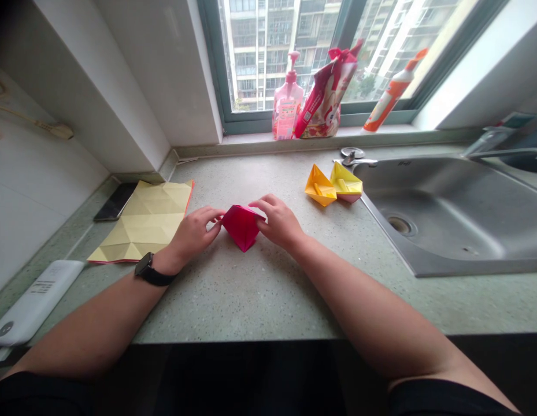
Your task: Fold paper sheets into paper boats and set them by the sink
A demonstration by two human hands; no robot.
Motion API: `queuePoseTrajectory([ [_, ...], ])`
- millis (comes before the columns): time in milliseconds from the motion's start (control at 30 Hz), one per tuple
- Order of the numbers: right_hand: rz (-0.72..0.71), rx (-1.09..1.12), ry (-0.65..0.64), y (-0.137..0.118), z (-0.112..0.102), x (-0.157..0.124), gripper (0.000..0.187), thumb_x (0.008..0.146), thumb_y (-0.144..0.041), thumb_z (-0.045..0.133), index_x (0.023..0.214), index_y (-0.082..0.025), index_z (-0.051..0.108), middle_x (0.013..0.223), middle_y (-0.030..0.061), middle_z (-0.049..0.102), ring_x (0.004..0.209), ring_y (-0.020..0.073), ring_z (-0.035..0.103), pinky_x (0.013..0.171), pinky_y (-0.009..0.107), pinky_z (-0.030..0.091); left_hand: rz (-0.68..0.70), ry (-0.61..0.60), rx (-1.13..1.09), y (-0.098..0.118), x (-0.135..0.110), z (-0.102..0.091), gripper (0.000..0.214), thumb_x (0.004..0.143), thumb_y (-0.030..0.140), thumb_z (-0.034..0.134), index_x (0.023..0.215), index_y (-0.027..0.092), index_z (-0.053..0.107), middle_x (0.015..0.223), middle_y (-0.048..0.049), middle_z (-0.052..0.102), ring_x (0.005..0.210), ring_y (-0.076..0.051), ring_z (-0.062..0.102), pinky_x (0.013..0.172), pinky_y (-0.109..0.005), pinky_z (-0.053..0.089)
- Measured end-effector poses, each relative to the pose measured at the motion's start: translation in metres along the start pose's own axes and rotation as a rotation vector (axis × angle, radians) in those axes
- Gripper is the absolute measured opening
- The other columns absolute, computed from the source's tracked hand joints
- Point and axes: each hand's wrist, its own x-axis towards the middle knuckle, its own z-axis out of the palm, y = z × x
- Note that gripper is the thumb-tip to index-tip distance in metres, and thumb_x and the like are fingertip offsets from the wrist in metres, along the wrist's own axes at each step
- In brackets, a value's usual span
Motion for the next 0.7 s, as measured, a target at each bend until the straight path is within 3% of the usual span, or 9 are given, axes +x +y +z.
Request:
queuePoseTrajectory([
  [233, -0.028, 0.036, -0.133, 0.004, 0.005, -0.002, 0.064, 0.078, 0.001, 0.066, 0.135, -0.029, 0.072, 0.117, 0.0056, 0.077, 0.104, 0.0244, 0.074, 0.096, 0.042, 0.06, 0.049, -0.042, 0.01, -0.002, 0.0, 0.002, 0.028, 0.1, 0.015, 0.064, 0.121, 0.024, 0.078, 0.115, -0.0068, 0.076, 0.107, -0.025, 0.071, 0.098, -0.041, 0.059],
  [567, -0.088, -0.043, -0.226, 0.011, 0.004, -0.002, 0.043, 0.09, -0.003, 0.068, 0.121, -0.031, 0.078, 0.119, 0.007, 0.079, 0.105, 0.0259, 0.075, 0.093, 0.042, 0.062, 0.153, -0.123, 0.11, -0.007, 0.001, 0.001, 0.039, 0.097, 0.004, 0.055, 0.119, 0.025, 0.08, 0.116, -0.0072, 0.075, 0.105, -0.025, 0.068, 0.097, -0.042, 0.058],
  [700, -0.121, -0.08, -0.282, 0.014, 0.0, -0.001, 0.044, 0.088, -0.003, 0.068, 0.121, -0.03, 0.078, 0.121, 0.0062, 0.079, 0.111, 0.0258, 0.074, 0.098, 0.043, 0.061, 0.178, -0.166, 0.116, -0.005, 0.0, 0.001, 0.04, 0.094, 0.003, 0.056, 0.117, 0.023, 0.081, 0.119, -0.0085, 0.075, 0.106, -0.025, 0.067, 0.098, -0.043, 0.057],
])
